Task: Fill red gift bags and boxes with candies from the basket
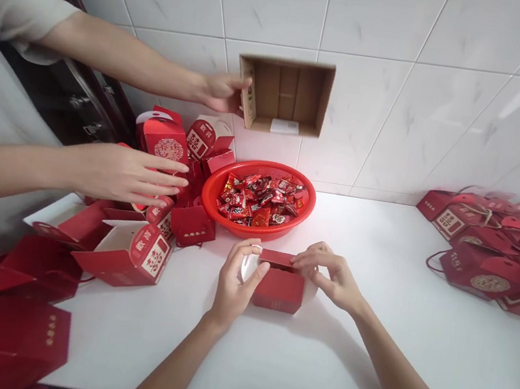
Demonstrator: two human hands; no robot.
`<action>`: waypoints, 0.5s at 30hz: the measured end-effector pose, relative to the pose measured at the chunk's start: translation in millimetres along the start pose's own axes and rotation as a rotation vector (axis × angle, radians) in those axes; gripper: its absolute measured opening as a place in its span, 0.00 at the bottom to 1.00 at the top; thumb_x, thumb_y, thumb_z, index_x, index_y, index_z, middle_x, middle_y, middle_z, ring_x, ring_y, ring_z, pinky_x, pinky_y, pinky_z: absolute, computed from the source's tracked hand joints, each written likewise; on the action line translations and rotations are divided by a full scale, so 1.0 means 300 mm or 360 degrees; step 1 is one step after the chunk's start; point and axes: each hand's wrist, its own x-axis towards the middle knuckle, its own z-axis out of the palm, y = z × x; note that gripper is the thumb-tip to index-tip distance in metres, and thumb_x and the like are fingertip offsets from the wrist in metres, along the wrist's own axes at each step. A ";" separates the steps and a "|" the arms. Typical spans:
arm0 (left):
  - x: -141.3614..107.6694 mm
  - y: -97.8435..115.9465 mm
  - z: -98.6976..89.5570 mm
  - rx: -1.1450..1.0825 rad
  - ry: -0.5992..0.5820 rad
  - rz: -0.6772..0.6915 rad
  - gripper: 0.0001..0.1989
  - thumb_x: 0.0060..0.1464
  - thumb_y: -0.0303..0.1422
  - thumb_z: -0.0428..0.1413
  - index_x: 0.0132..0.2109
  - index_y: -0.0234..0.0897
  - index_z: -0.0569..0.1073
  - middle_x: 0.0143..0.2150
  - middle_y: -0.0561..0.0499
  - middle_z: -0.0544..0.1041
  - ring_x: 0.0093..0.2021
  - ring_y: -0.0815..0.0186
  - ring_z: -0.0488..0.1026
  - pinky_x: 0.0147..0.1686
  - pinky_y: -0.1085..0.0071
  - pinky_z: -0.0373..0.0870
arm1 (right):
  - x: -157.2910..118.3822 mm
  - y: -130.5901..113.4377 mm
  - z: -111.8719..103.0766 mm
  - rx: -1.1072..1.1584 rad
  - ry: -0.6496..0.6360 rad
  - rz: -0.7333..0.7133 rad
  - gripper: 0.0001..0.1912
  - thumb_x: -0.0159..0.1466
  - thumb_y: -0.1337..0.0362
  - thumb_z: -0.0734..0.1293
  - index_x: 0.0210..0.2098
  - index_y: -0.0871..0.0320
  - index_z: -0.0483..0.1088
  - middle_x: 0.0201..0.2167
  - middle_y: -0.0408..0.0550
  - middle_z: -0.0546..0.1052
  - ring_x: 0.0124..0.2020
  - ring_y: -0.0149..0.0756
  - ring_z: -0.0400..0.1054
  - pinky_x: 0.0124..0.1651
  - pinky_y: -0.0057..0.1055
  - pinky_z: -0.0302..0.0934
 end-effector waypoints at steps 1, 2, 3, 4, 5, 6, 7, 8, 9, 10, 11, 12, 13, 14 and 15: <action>0.000 0.001 0.001 0.0051 0.0000 0.0016 0.07 0.62 0.35 0.58 0.47 0.42 0.72 0.53 0.46 0.73 0.57 0.58 0.72 0.56 0.60 0.70 | 0.000 -0.001 0.003 0.0008 -0.0019 -0.0014 0.11 0.66 0.64 0.64 0.38 0.50 0.80 0.39 0.47 0.83 0.46 0.45 0.67 0.50 0.45 0.65; 0.000 0.003 0.001 0.0102 -0.0010 0.0031 0.07 0.62 0.34 0.58 0.47 0.42 0.72 0.53 0.45 0.73 0.57 0.58 0.72 0.56 0.60 0.70 | 0.000 -0.002 0.006 0.0013 -0.0033 -0.0026 0.11 0.67 0.64 0.64 0.38 0.50 0.80 0.39 0.48 0.83 0.46 0.45 0.67 0.51 0.45 0.65; -0.001 0.005 0.002 0.0145 -0.0023 0.0046 0.07 0.62 0.34 0.57 0.47 0.42 0.72 0.53 0.45 0.73 0.57 0.58 0.72 0.56 0.59 0.70 | 0.000 -0.002 0.007 0.0011 -0.0041 -0.0036 0.12 0.67 0.63 0.64 0.37 0.50 0.80 0.39 0.48 0.83 0.47 0.45 0.67 0.51 0.45 0.64; -0.002 0.007 0.002 0.0175 -0.0034 0.0057 0.07 0.62 0.34 0.57 0.47 0.42 0.72 0.53 0.45 0.73 0.57 0.58 0.72 0.56 0.59 0.70 | 0.000 -0.003 0.008 0.0001 -0.0046 -0.0043 0.12 0.68 0.63 0.64 0.37 0.50 0.80 0.38 0.48 0.83 0.46 0.45 0.68 0.51 0.45 0.65; -0.003 0.009 0.003 0.0196 -0.0043 0.0062 0.07 0.62 0.33 0.57 0.47 0.42 0.72 0.54 0.45 0.73 0.58 0.57 0.71 0.56 0.59 0.69 | 0.000 -0.005 0.009 -0.0015 -0.0052 -0.0048 0.12 0.69 0.62 0.63 0.36 0.51 0.80 0.38 0.48 0.83 0.46 0.44 0.68 0.51 0.44 0.65; -0.005 0.011 0.004 0.0209 -0.0052 0.0058 0.08 0.62 0.33 0.57 0.48 0.42 0.72 0.54 0.45 0.73 0.59 0.57 0.71 0.57 0.58 0.69 | -0.001 -0.008 0.009 -0.0034 -0.0058 -0.0052 0.12 0.69 0.61 0.63 0.36 0.51 0.80 0.38 0.49 0.82 0.45 0.44 0.69 0.50 0.44 0.65; -0.007 0.012 0.005 0.0213 -0.0056 0.0047 0.09 0.62 0.32 0.57 0.49 0.42 0.71 0.55 0.44 0.72 0.59 0.57 0.70 0.58 0.58 0.69 | -0.002 -0.011 0.010 -0.0053 -0.0068 -0.0058 0.13 0.69 0.61 0.63 0.35 0.51 0.80 0.37 0.49 0.82 0.44 0.44 0.69 0.49 0.43 0.65; -0.009 0.014 0.007 0.0206 -0.0054 0.0024 0.11 0.61 0.32 0.57 0.51 0.42 0.71 0.56 0.44 0.72 0.60 0.56 0.69 0.59 0.57 0.68 | -0.003 -0.016 0.012 -0.0067 -0.0080 -0.0060 0.13 0.69 0.60 0.64 0.35 0.52 0.80 0.37 0.49 0.82 0.44 0.43 0.69 0.49 0.43 0.65; -0.012 0.016 0.009 0.0189 -0.0052 -0.0010 0.13 0.61 0.32 0.57 0.53 0.42 0.70 0.57 0.44 0.72 0.61 0.56 0.69 0.60 0.56 0.67 | -0.004 -0.021 0.013 -0.0070 -0.0088 -0.0053 0.12 0.69 0.60 0.64 0.35 0.52 0.79 0.37 0.49 0.82 0.43 0.43 0.70 0.49 0.42 0.66; -0.015 0.017 0.011 0.0162 -0.0050 -0.0053 0.16 0.61 0.31 0.57 0.55 0.43 0.68 0.58 0.43 0.71 0.62 0.56 0.68 0.61 0.55 0.66 | -0.006 -0.027 0.015 -0.0055 -0.0091 -0.0030 0.12 0.70 0.59 0.64 0.37 0.52 0.79 0.37 0.49 0.81 0.43 0.43 0.71 0.49 0.42 0.66; -0.017 0.017 0.012 0.0127 -0.0045 -0.0098 0.19 0.61 0.31 0.57 0.58 0.43 0.67 0.60 0.43 0.71 0.63 0.56 0.67 0.62 0.54 0.65 | -0.008 -0.032 0.017 -0.0012 -0.0089 0.0013 0.11 0.70 0.58 0.64 0.40 0.51 0.79 0.39 0.49 0.81 0.44 0.43 0.71 0.50 0.42 0.66; -0.020 0.017 0.014 0.0086 -0.0035 -0.0141 0.21 0.60 0.31 0.57 0.60 0.44 0.65 0.61 0.43 0.70 0.63 0.56 0.67 0.63 0.54 0.64 | -0.010 -0.037 0.018 0.0060 -0.0086 0.0069 0.11 0.70 0.57 0.64 0.45 0.51 0.78 0.42 0.49 0.81 0.46 0.43 0.72 0.52 0.42 0.66; -0.023 0.016 0.017 0.0041 -0.0024 -0.0176 0.24 0.60 0.30 0.57 0.62 0.44 0.63 0.61 0.43 0.70 0.64 0.56 0.66 0.63 0.54 0.64 | -0.012 -0.038 0.020 0.0155 -0.0077 0.0130 0.13 0.70 0.56 0.64 0.49 0.50 0.76 0.46 0.49 0.80 0.49 0.43 0.72 0.54 0.43 0.65; -0.025 0.014 0.019 -0.0008 -0.0011 -0.0201 0.26 0.60 0.30 0.57 0.63 0.45 0.62 0.62 0.44 0.70 0.64 0.56 0.66 0.63 0.54 0.63 | -0.013 -0.037 0.022 0.0259 -0.0063 0.0183 0.15 0.70 0.55 0.64 0.53 0.49 0.74 0.51 0.49 0.78 0.52 0.44 0.71 0.57 0.43 0.65; -0.028 0.011 0.021 -0.0055 0.0000 -0.0214 0.28 0.59 0.29 0.57 0.64 0.46 0.60 0.62 0.44 0.70 0.64 0.57 0.66 0.64 0.54 0.64 | -0.015 -0.033 0.025 0.0356 -0.0046 0.0226 0.16 0.70 0.54 0.63 0.55 0.48 0.73 0.56 0.49 0.76 0.56 0.45 0.70 0.59 0.44 0.63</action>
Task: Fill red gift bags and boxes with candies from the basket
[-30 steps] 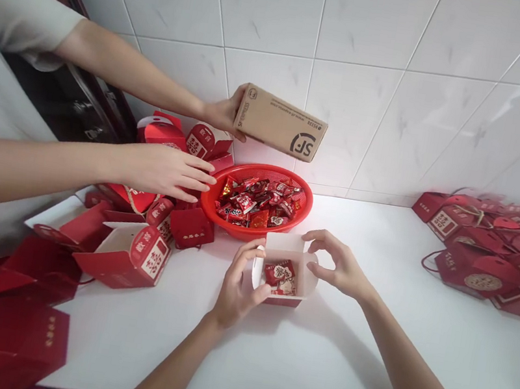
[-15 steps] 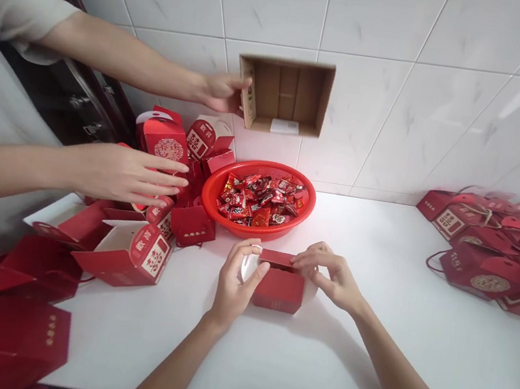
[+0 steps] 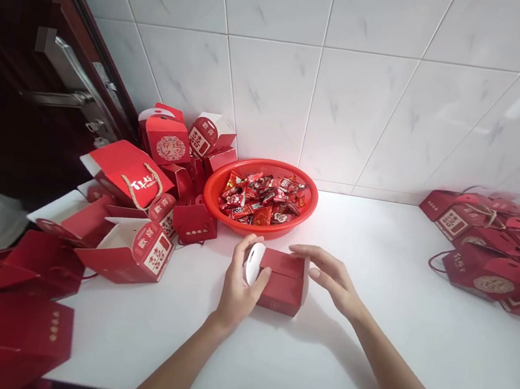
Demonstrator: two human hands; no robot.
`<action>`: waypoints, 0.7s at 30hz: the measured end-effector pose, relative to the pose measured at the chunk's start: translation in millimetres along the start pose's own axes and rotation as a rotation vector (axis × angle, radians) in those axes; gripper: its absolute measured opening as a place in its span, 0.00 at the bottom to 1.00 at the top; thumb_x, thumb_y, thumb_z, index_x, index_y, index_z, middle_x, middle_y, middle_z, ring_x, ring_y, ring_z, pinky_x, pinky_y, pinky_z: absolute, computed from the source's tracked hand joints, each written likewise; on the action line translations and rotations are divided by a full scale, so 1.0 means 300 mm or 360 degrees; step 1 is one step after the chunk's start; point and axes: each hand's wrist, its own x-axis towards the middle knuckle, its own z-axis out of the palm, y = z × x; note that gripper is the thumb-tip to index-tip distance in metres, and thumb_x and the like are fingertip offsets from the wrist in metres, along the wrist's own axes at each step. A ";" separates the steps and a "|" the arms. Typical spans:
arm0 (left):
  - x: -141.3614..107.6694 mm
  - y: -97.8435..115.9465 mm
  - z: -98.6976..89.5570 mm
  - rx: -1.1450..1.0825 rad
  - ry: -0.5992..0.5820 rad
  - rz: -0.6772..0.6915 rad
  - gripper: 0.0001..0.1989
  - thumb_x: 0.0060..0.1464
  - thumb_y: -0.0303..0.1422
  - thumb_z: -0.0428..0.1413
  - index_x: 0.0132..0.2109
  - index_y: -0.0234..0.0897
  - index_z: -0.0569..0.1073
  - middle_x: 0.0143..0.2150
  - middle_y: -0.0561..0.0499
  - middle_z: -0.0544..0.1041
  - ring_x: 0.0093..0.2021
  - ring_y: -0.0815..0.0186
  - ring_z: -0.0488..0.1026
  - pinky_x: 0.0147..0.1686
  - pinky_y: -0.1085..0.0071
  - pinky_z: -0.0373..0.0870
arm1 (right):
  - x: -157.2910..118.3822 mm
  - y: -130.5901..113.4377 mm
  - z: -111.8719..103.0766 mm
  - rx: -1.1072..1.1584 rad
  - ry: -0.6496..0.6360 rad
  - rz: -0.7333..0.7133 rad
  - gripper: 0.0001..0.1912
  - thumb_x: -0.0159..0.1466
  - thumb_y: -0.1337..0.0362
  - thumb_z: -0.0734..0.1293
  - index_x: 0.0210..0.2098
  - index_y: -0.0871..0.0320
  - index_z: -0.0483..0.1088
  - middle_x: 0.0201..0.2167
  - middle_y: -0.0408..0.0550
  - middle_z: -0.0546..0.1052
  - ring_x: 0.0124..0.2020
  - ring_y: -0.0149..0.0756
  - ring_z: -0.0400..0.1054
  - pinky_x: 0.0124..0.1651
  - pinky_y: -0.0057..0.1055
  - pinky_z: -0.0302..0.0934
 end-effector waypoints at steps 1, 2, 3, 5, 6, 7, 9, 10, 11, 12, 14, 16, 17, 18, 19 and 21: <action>-0.002 -0.004 0.002 -0.0043 0.0004 -0.0005 0.29 0.59 0.29 0.57 0.65 0.46 0.59 0.62 0.44 0.69 0.64 0.57 0.66 0.64 0.54 0.64 | 0.000 0.008 0.003 0.0077 0.0016 0.0030 0.18 0.70 0.54 0.64 0.57 0.47 0.71 0.59 0.49 0.73 0.59 0.46 0.68 0.61 0.45 0.62; -0.004 -0.007 0.004 -0.0078 -0.0002 -0.0007 0.31 0.59 0.28 0.57 0.66 0.47 0.57 0.62 0.44 0.69 0.64 0.58 0.67 0.64 0.54 0.64 | 0.001 0.018 0.007 0.0122 0.0042 0.0052 0.19 0.70 0.53 0.64 0.58 0.47 0.70 0.61 0.49 0.72 0.61 0.46 0.66 0.63 0.45 0.61; -0.005 -0.010 0.005 -0.0104 -0.0015 -0.0011 0.31 0.58 0.28 0.56 0.66 0.47 0.57 0.62 0.44 0.69 0.64 0.58 0.67 0.64 0.54 0.64 | 0.002 0.030 0.013 0.0130 0.0071 0.0068 0.20 0.69 0.53 0.65 0.59 0.47 0.69 0.61 0.49 0.71 0.62 0.46 0.66 0.64 0.45 0.60; -0.006 -0.013 0.007 -0.0121 -0.0052 -0.0029 0.30 0.58 0.27 0.55 0.66 0.45 0.58 0.62 0.43 0.70 0.64 0.58 0.67 0.64 0.54 0.65 | 0.004 0.055 0.032 0.0062 0.0115 0.0089 0.21 0.68 0.52 0.66 0.59 0.49 0.68 0.60 0.51 0.72 0.62 0.46 0.65 0.64 0.45 0.59; -0.006 -0.012 0.007 -0.0113 -0.0069 -0.0041 0.29 0.59 0.27 0.55 0.65 0.45 0.59 0.62 0.43 0.70 0.64 0.57 0.67 0.63 0.54 0.65 | 0.005 0.066 0.044 0.0000 0.0128 0.0096 0.22 0.67 0.52 0.67 0.59 0.50 0.67 0.59 0.52 0.72 0.61 0.45 0.66 0.64 0.45 0.60; -0.005 -0.010 0.005 -0.0094 -0.0076 -0.0046 0.27 0.59 0.28 0.55 0.64 0.44 0.62 0.62 0.43 0.70 0.64 0.57 0.67 0.63 0.54 0.65 | 0.004 0.076 0.056 -0.0068 0.0135 0.0102 0.23 0.67 0.52 0.67 0.59 0.51 0.67 0.58 0.53 0.73 0.60 0.45 0.67 0.63 0.45 0.61; -0.002 -0.004 0.000 -0.0029 -0.0085 -0.0025 0.22 0.60 0.29 0.54 0.61 0.43 0.66 0.62 0.44 0.71 0.63 0.57 0.68 0.63 0.53 0.66 | 0.002 0.091 0.079 -0.0190 0.0143 0.0126 0.24 0.66 0.52 0.67 0.58 0.53 0.66 0.57 0.53 0.73 0.58 0.44 0.68 0.62 0.44 0.62; 0.000 0.000 -0.004 0.0011 -0.0098 0.0003 0.20 0.61 0.30 0.55 0.59 0.43 0.68 0.61 0.44 0.71 0.63 0.57 0.69 0.63 0.53 0.66 | 0.001 0.096 0.088 -0.0230 0.0152 0.0138 0.24 0.66 0.51 0.67 0.58 0.53 0.66 0.57 0.53 0.73 0.57 0.44 0.69 0.61 0.44 0.62; 0.002 0.003 -0.008 0.0046 -0.0124 0.0042 0.19 0.60 0.31 0.56 0.58 0.43 0.69 0.61 0.44 0.71 0.62 0.56 0.69 0.62 0.53 0.66 | -0.001 0.100 0.096 -0.0250 0.0167 0.0142 0.24 0.66 0.51 0.67 0.58 0.53 0.65 0.58 0.53 0.73 0.56 0.44 0.69 0.61 0.44 0.63; 0.003 0.006 -0.012 0.0077 -0.0167 0.0088 0.19 0.60 0.33 0.57 0.58 0.42 0.70 0.61 0.43 0.71 0.63 0.55 0.68 0.62 0.52 0.67 | -0.002 0.104 0.102 -0.0254 0.0183 0.0139 0.24 0.66 0.51 0.67 0.58 0.53 0.65 0.58 0.53 0.72 0.56 0.44 0.69 0.61 0.44 0.63; 0.002 0.008 -0.018 0.0126 -0.0287 0.0179 0.19 0.59 0.36 0.58 0.57 0.41 0.71 0.63 0.42 0.70 0.64 0.52 0.67 0.62 0.51 0.66 | -0.004 0.112 0.113 -0.0236 0.0218 0.0116 0.23 0.67 0.51 0.67 0.58 0.52 0.65 0.59 0.53 0.72 0.58 0.44 0.68 0.62 0.43 0.63; -0.002 0.009 -0.020 0.0164 -0.0378 0.0214 0.18 0.62 0.38 0.56 0.57 0.41 0.73 0.65 0.41 0.67 0.65 0.52 0.66 0.63 0.51 0.65 | -0.005 0.120 0.123 -0.0223 0.0271 0.0092 0.20 0.69 0.51 0.63 0.56 0.52 0.66 0.58 0.53 0.72 0.59 0.44 0.68 0.61 0.42 0.63; -0.004 0.009 -0.018 0.0183 -0.0393 0.0195 0.16 0.63 0.38 0.54 0.56 0.41 0.75 0.66 0.41 0.66 0.65 0.52 0.65 0.63 0.52 0.65 | -0.006 0.124 0.128 -0.0224 0.0303 0.0084 0.19 0.71 0.51 0.61 0.56 0.53 0.66 0.57 0.53 0.73 0.58 0.43 0.68 0.60 0.41 0.64; -0.007 0.010 -0.016 0.0204 -0.0388 0.0161 0.15 0.65 0.37 0.52 0.55 0.41 0.75 0.66 0.42 0.66 0.65 0.53 0.65 0.63 0.52 0.65 | -0.007 0.129 0.133 -0.0231 0.0334 0.0078 0.18 0.72 0.51 0.59 0.55 0.53 0.67 0.56 0.53 0.74 0.57 0.42 0.69 0.59 0.41 0.64; -0.010 0.011 -0.012 0.0227 -0.0371 0.0129 0.15 0.66 0.37 0.51 0.54 0.41 0.76 0.67 0.42 0.65 0.65 0.53 0.66 0.63 0.53 0.66 | -0.007 0.132 0.138 -0.0244 0.0363 0.0072 0.18 0.73 0.51 0.57 0.55 0.53 0.67 0.55 0.52 0.74 0.56 0.42 0.69 0.58 0.40 0.65; -0.014 0.014 -0.004 0.0274 -0.0328 0.0101 0.13 0.65 0.36 0.52 0.51 0.42 0.78 0.67 0.43 0.65 0.65 0.53 0.67 0.62 0.53 0.67 | -0.009 0.137 0.146 -0.0284 0.0406 0.0061 0.18 0.73 0.51 0.56 0.54 0.53 0.66 0.54 0.52 0.75 0.55 0.42 0.70 0.57 0.40 0.66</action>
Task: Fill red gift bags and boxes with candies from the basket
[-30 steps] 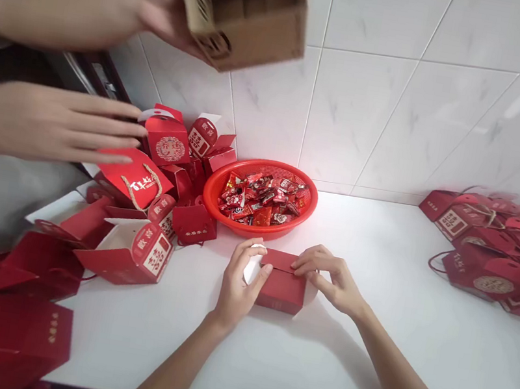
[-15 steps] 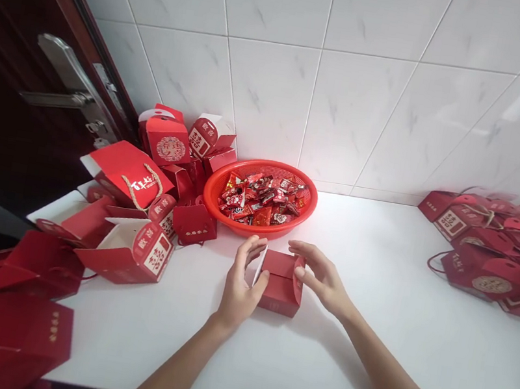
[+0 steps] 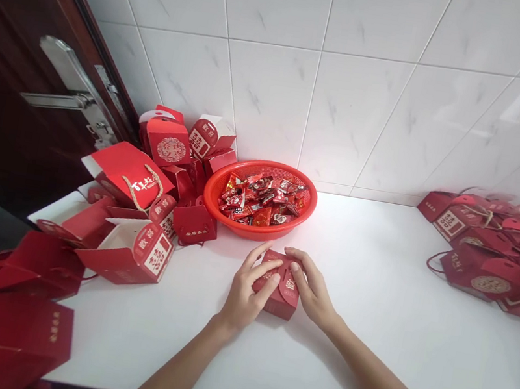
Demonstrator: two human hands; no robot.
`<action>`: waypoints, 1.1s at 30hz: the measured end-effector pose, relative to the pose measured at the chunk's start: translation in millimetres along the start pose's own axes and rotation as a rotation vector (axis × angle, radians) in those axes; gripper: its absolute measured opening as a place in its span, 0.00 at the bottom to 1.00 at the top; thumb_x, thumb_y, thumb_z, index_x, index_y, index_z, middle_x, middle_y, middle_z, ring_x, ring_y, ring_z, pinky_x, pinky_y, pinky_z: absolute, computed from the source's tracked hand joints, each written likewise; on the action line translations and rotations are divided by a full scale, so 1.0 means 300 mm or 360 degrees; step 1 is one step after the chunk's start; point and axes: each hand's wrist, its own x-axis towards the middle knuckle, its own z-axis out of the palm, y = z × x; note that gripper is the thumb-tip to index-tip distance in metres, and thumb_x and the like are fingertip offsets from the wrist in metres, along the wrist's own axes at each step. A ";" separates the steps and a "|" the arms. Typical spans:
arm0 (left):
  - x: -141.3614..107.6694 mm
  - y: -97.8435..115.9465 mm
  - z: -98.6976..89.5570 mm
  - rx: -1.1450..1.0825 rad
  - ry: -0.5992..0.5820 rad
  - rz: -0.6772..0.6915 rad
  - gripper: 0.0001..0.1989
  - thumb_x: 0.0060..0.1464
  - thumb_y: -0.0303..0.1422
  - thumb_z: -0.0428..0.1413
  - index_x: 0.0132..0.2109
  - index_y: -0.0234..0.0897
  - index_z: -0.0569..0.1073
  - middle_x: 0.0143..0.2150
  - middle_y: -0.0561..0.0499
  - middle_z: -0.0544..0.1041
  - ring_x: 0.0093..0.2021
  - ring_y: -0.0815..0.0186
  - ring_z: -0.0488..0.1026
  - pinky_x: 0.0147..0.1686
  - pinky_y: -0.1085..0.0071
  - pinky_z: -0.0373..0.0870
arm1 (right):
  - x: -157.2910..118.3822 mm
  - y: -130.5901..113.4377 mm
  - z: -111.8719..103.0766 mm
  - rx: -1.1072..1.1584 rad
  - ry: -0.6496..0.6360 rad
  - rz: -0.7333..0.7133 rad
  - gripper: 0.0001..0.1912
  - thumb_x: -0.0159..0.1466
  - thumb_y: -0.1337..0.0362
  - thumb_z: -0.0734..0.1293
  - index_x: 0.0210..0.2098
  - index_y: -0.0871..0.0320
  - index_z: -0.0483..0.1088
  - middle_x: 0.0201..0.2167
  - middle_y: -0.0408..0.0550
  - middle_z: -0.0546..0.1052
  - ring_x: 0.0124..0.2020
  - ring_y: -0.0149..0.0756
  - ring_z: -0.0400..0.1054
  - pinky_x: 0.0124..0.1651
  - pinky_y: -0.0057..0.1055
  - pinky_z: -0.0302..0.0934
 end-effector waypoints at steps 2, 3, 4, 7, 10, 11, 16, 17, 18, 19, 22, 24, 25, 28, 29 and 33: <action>0.000 0.004 0.007 0.0041 0.0038 0.0017 0.12 0.64 0.36 0.54 0.50 0.42 0.78 0.66 0.44 0.66 0.64 0.53 0.67 0.62 0.54 0.67 | -0.003 0.000 0.004 -0.0056 0.0038 -0.0008 0.17 0.72 0.52 0.57 0.54 0.53 0.66 0.52 0.52 0.76 0.51 0.41 0.71 0.55 0.40 0.67; 0.000 0.004 0.010 0.0057 0.0066 0.0025 0.11 0.64 0.35 0.55 0.50 0.42 0.78 0.65 0.44 0.67 0.64 0.53 0.67 0.62 0.54 0.68 | -0.004 -0.002 0.006 -0.0088 0.0058 -0.0008 0.17 0.72 0.52 0.58 0.53 0.53 0.67 0.51 0.52 0.76 0.49 0.41 0.72 0.53 0.40 0.68; 0.001 0.003 0.011 0.0069 0.0103 0.0025 0.11 0.63 0.35 0.55 0.51 0.42 0.77 0.64 0.43 0.68 0.63 0.54 0.68 0.61 0.54 0.68 | -0.006 -0.005 0.007 -0.0118 0.0076 -0.0007 0.16 0.72 0.52 0.58 0.52 0.54 0.67 0.49 0.52 0.77 0.46 0.40 0.72 0.51 0.39 0.68; 0.008 -0.006 0.009 0.0094 0.0253 0.0022 0.12 0.60 0.34 0.58 0.51 0.41 0.76 0.59 0.43 0.71 0.61 0.54 0.70 0.58 0.55 0.71 | -0.014 -0.019 0.012 -0.0183 0.0122 -0.0042 0.15 0.72 0.53 0.58 0.50 0.54 0.68 0.45 0.51 0.77 0.41 0.40 0.72 0.47 0.39 0.69; 0.021 -0.019 -0.007 0.0128 0.0425 0.0032 0.11 0.58 0.34 0.60 0.48 0.40 0.77 0.54 0.44 0.74 0.57 0.56 0.73 0.56 0.56 0.72 | -0.025 -0.029 0.018 -0.0171 0.0142 -0.0122 0.15 0.73 0.54 0.57 0.50 0.53 0.68 0.47 0.52 0.76 0.46 0.42 0.71 0.49 0.40 0.67; 0.026 -0.023 -0.014 0.0138 0.0478 0.0024 0.10 0.57 0.34 0.61 0.46 0.40 0.77 0.52 0.45 0.74 0.56 0.56 0.73 0.56 0.56 0.72 | -0.028 -0.030 0.019 -0.0152 0.0143 -0.0145 0.15 0.73 0.55 0.57 0.51 0.53 0.68 0.48 0.52 0.76 0.48 0.42 0.71 0.50 0.40 0.67; 0.049 -0.038 -0.046 0.0068 0.0480 -0.0162 0.07 0.55 0.38 0.62 0.38 0.40 0.80 0.48 0.45 0.77 0.51 0.56 0.76 0.53 0.57 0.73 | -0.026 -0.020 0.000 -0.0091 0.0098 -0.0131 0.15 0.72 0.54 0.58 0.53 0.53 0.68 0.47 0.52 0.76 0.46 0.42 0.71 0.51 0.42 0.67; 0.052 -0.039 -0.049 0.0020 0.0437 -0.0202 0.08 0.55 0.39 0.62 0.37 0.40 0.80 0.47 0.45 0.78 0.50 0.56 0.77 0.52 0.58 0.74 | -0.023 -0.018 -0.006 -0.0094 0.0064 -0.0149 0.17 0.71 0.53 0.59 0.55 0.52 0.66 0.49 0.53 0.76 0.47 0.43 0.71 0.52 0.43 0.67; 0.055 -0.040 -0.052 -0.0036 0.0392 -0.0233 0.08 0.55 0.39 0.62 0.36 0.39 0.80 0.45 0.46 0.79 0.48 0.56 0.77 0.50 0.59 0.74 | -0.019 -0.016 -0.013 -0.0102 0.0019 -0.0185 0.20 0.70 0.53 0.61 0.58 0.52 0.65 0.53 0.54 0.74 0.50 0.44 0.71 0.54 0.44 0.67; 0.058 -0.040 -0.053 -0.0093 0.0349 -0.0254 0.08 0.55 0.39 0.62 0.36 0.39 0.80 0.43 0.46 0.79 0.46 0.57 0.78 0.49 0.60 0.75 | -0.016 -0.015 -0.018 -0.0118 -0.0038 -0.0237 0.23 0.69 0.52 0.62 0.61 0.52 0.62 0.57 0.55 0.72 0.55 0.46 0.69 0.57 0.45 0.65; 0.063 -0.038 -0.058 -0.0201 0.0240 -0.0263 0.09 0.55 0.40 0.62 0.37 0.39 0.80 0.41 0.46 0.80 0.44 0.58 0.78 0.47 0.61 0.76 | -0.010 -0.009 -0.026 -0.0224 -0.0214 -0.0383 0.26 0.67 0.51 0.66 0.62 0.51 0.63 0.66 0.57 0.63 0.66 0.50 0.59 0.65 0.49 0.58; 0.065 -0.037 -0.062 -0.0203 0.0203 -0.0242 0.09 0.56 0.40 0.61 0.37 0.39 0.80 0.42 0.46 0.79 0.45 0.58 0.78 0.49 0.61 0.75 | -0.011 -0.002 -0.025 -0.0310 -0.0255 -0.0421 0.22 0.67 0.53 0.66 0.59 0.50 0.68 0.67 0.56 0.62 0.67 0.49 0.57 0.66 0.50 0.57; 0.064 -0.037 -0.063 -0.0198 0.0191 -0.0228 0.10 0.57 0.40 0.60 0.38 0.39 0.80 0.43 0.45 0.79 0.46 0.58 0.78 0.50 0.60 0.75 | -0.011 0.003 -0.023 -0.0341 -0.0252 -0.0426 0.20 0.68 0.53 0.66 0.58 0.49 0.69 0.67 0.56 0.62 0.67 0.49 0.58 0.66 0.50 0.57; 0.058 -0.034 -0.063 -0.0172 0.0133 -0.0153 0.10 0.56 0.40 0.61 0.41 0.40 0.80 0.47 0.45 0.78 0.50 0.56 0.77 0.53 0.58 0.74 | -0.014 0.016 -0.020 -0.0376 -0.0205 -0.0411 0.20 0.68 0.53 0.66 0.58 0.48 0.71 0.67 0.55 0.63 0.66 0.49 0.60 0.65 0.52 0.59; 0.055 -0.033 -0.061 -0.0160 0.0108 -0.0128 0.10 0.55 0.40 0.62 0.42 0.40 0.80 0.49 0.45 0.77 0.52 0.56 0.76 0.54 0.57 0.73 | -0.014 0.018 -0.020 -0.0380 -0.0192 -0.0409 0.20 0.68 0.53 0.66 0.58 0.48 0.71 0.67 0.55 0.64 0.66 0.49 0.60 0.64 0.52 0.60; 0.047 -0.035 -0.052 -0.0137 0.0033 -0.0126 0.09 0.55 0.40 0.62 0.42 0.43 0.82 0.56 0.45 0.74 0.57 0.54 0.74 0.58 0.54 0.71 | -0.007 0.016 -0.035 -0.0400 -0.0187 -0.0412 0.20 0.68 0.53 0.66 0.58 0.48 0.71 0.66 0.56 0.64 0.65 0.50 0.61 0.64 0.53 0.61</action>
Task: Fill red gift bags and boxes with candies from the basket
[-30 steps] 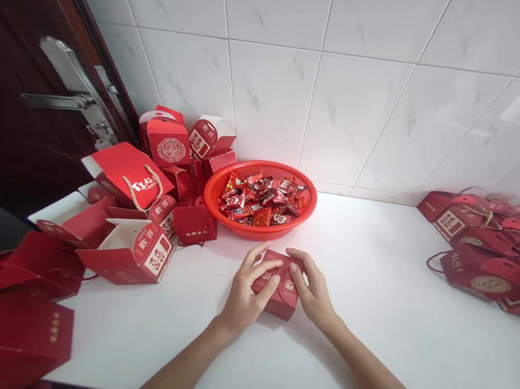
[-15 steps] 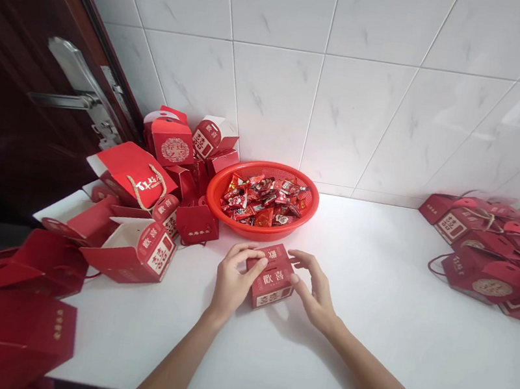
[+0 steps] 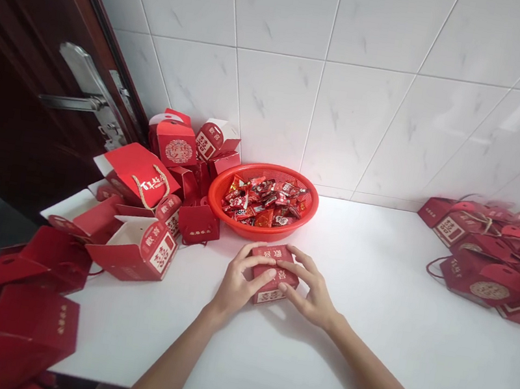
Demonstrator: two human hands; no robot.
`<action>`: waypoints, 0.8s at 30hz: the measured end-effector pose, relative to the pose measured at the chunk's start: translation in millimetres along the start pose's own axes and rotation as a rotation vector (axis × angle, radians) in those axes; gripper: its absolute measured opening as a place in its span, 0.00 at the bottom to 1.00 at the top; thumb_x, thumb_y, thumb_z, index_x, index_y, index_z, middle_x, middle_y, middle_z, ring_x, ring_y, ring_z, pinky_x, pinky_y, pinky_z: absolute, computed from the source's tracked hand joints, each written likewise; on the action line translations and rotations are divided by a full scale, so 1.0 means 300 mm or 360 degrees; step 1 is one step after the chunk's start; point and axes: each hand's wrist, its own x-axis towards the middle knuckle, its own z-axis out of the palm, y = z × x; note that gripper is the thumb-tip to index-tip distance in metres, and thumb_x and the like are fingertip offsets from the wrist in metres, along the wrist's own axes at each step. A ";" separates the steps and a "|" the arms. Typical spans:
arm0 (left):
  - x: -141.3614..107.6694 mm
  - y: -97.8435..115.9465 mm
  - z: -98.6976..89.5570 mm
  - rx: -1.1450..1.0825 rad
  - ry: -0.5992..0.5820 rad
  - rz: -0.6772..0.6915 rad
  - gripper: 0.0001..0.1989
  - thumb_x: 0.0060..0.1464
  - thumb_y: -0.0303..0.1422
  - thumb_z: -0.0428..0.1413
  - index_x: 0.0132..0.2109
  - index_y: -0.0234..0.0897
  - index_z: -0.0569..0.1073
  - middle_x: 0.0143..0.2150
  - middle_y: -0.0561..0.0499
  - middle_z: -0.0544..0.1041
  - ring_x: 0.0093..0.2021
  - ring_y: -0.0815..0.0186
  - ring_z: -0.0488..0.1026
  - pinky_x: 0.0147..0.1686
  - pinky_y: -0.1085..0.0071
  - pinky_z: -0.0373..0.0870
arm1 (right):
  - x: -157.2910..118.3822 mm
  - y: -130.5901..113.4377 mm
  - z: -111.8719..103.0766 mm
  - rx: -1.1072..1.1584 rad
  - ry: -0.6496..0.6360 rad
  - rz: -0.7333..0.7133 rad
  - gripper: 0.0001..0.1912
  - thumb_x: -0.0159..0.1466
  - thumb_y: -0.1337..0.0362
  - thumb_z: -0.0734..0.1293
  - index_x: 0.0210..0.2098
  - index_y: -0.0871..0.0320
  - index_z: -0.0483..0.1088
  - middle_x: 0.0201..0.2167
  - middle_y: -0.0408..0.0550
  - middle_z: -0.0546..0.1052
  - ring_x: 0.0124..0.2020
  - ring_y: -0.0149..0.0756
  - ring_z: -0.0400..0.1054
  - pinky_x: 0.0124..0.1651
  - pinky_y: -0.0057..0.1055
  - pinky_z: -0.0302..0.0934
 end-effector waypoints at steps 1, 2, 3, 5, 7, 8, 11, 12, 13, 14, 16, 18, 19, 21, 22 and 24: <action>0.000 -0.002 0.000 -0.0007 -0.0011 -0.0022 0.09 0.56 0.40 0.62 0.41 0.43 0.82 0.57 0.45 0.73 0.57 0.53 0.73 0.58 0.54 0.71 | 0.002 0.000 -0.008 -0.0001 -0.0002 0.0003 0.21 0.68 0.54 0.66 0.59 0.48 0.70 0.66 0.56 0.64 0.65 0.50 0.61 0.64 0.52 0.61; 0.001 -0.003 -0.001 -0.0015 -0.0019 -0.0045 0.10 0.56 0.41 0.62 0.41 0.43 0.83 0.58 0.45 0.73 0.57 0.53 0.73 0.58 0.54 0.71 | 0.004 -0.001 -0.018 0.0002 0.0003 0.0010 0.22 0.68 0.54 0.66 0.60 0.48 0.68 0.66 0.56 0.64 0.66 0.50 0.61 0.64 0.52 0.60; 0.001 -0.005 -0.003 -0.0021 -0.0028 -0.0065 0.10 0.56 0.42 0.61 0.41 0.43 0.83 0.59 0.44 0.72 0.58 0.52 0.73 0.58 0.53 0.71 | 0.006 -0.001 -0.027 0.0010 0.0012 0.0020 0.23 0.68 0.54 0.65 0.62 0.48 0.66 0.66 0.57 0.64 0.66 0.49 0.60 0.65 0.53 0.60; 0.001 -0.006 -0.010 -0.0015 -0.0089 -0.0070 0.12 0.57 0.43 0.61 0.42 0.43 0.83 0.62 0.43 0.70 0.60 0.51 0.71 0.59 0.52 0.70 | 0.009 -0.001 -0.046 0.0034 0.0026 0.0039 0.26 0.68 0.54 0.65 0.64 0.48 0.63 0.67 0.58 0.63 0.68 0.49 0.58 0.66 0.53 0.58; -0.003 -0.004 -0.014 0.0005 -0.0233 -0.0005 0.16 0.54 0.45 0.63 0.47 0.43 0.82 0.66 0.42 0.66 0.63 0.48 0.68 0.61 0.50 0.68 | 0.011 0.001 -0.058 0.0055 0.0011 0.0023 0.29 0.68 0.53 0.66 0.66 0.47 0.60 0.68 0.57 0.61 0.68 0.50 0.57 0.67 0.54 0.56; -0.006 -0.002 -0.013 0.0021 -0.0323 0.0042 0.21 0.50 0.46 0.66 0.50 0.44 0.81 0.68 0.41 0.63 0.65 0.46 0.66 0.62 0.49 0.67 | 0.011 0.003 -0.061 0.0058 -0.0008 0.0000 0.30 0.67 0.53 0.67 0.67 0.47 0.59 0.69 0.57 0.60 0.69 0.50 0.56 0.67 0.54 0.56; -0.019 0.003 0.001 0.0104 -0.0462 0.0131 0.34 0.43 0.46 0.70 0.58 0.45 0.76 0.72 0.40 0.54 0.69 0.42 0.60 0.62 0.47 0.67 | 0.010 0.012 -0.062 0.0041 -0.0061 -0.0062 0.31 0.66 0.52 0.68 0.66 0.46 0.60 0.70 0.56 0.58 0.69 0.52 0.54 0.67 0.55 0.55; -0.023 0.005 0.009 0.0136 -0.0447 0.0136 0.34 0.45 0.45 0.69 0.59 0.45 0.75 0.73 0.40 0.53 0.69 0.42 0.59 0.62 0.47 0.67 | 0.010 0.015 -0.061 0.0034 -0.0070 -0.0064 0.30 0.66 0.51 0.68 0.66 0.45 0.61 0.70 0.55 0.58 0.69 0.52 0.54 0.67 0.54 0.55; -0.026 0.007 0.017 0.0161 -0.0420 0.0139 0.32 0.47 0.45 0.68 0.59 0.45 0.75 0.73 0.40 0.52 0.69 0.43 0.59 0.62 0.48 0.67 | 0.010 0.018 -0.060 0.0028 -0.0071 -0.0057 0.30 0.66 0.51 0.68 0.65 0.45 0.62 0.70 0.55 0.58 0.69 0.52 0.54 0.67 0.54 0.55; -0.028 0.008 0.024 0.0176 -0.0389 0.0144 0.29 0.50 0.44 0.67 0.59 0.44 0.75 0.73 0.40 0.52 0.69 0.44 0.60 0.62 0.49 0.67 | 0.010 0.020 -0.060 0.0023 -0.0068 -0.0046 0.29 0.66 0.52 0.68 0.65 0.45 0.63 0.69 0.55 0.58 0.69 0.52 0.54 0.67 0.54 0.55; -0.032 0.007 0.033 0.0187 -0.0355 0.0182 0.27 0.53 0.44 0.65 0.59 0.43 0.75 0.72 0.40 0.53 0.68 0.46 0.62 0.62 0.50 0.68 | 0.009 0.020 -0.062 0.0010 -0.0055 -0.0028 0.29 0.66 0.52 0.68 0.65 0.45 0.62 0.69 0.55 0.58 0.68 0.52 0.56 0.66 0.53 0.57; -0.034 0.004 0.036 0.0202 -0.0334 0.0258 0.27 0.53 0.42 0.65 0.59 0.43 0.74 0.71 0.40 0.55 0.67 0.47 0.63 0.62 0.51 0.69 | 0.008 0.015 -0.063 -0.0019 -0.0026 -0.0040 0.29 0.67 0.53 0.67 0.65 0.45 0.62 0.69 0.56 0.59 0.67 0.51 0.58 0.65 0.52 0.59; -0.036 0.002 0.037 0.0212 -0.0314 0.0304 0.26 0.54 0.42 0.65 0.59 0.43 0.74 0.71 0.40 0.56 0.67 0.47 0.63 0.62 0.51 0.69 | 0.008 0.010 -0.062 -0.0041 -0.0006 -0.0060 0.29 0.67 0.53 0.67 0.65 0.46 0.62 0.68 0.56 0.60 0.67 0.51 0.58 0.65 0.52 0.59; -0.038 -0.004 0.039 0.0226 -0.0263 0.0388 0.27 0.54 0.39 0.65 0.60 0.44 0.73 0.71 0.40 0.56 0.67 0.47 0.63 0.62 0.50 0.68 | 0.006 -0.002 -0.056 -0.0103 0.0053 -0.0115 0.28 0.67 0.55 0.67 0.65 0.46 0.62 0.67 0.57 0.61 0.66 0.51 0.59 0.64 0.52 0.60; -0.039 -0.007 0.041 0.0231 -0.0232 0.0415 0.27 0.54 0.38 0.65 0.60 0.44 0.73 0.71 0.40 0.56 0.67 0.47 0.63 0.62 0.49 0.68 | 0.005 -0.007 -0.051 -0.0144 0.0094 -0.0144 0.27 0.67 0.56 0.67 0.65 0.47 0.62 0.67 0.57 0.62 0.66 0.50 0.59 0.64 0.52 0.61; -0.040 -0.010 0.047 0.0240 -0.0175 0.0428 0.27 0.54 0.37 0.65 0.61 0.45 0.72 0.71 0.41 0.56 0.67 0.47 0.63 0.62 0.50 0.69 | 0.002 -0.016 -0.037 -0.0236 0.0188 -0.0187 0.26 0.68 0.59 0.66 0.64 0.48 0.62 0.65 0.57 0.63 0.65 0.50 0.60 0.63 0.52 0.62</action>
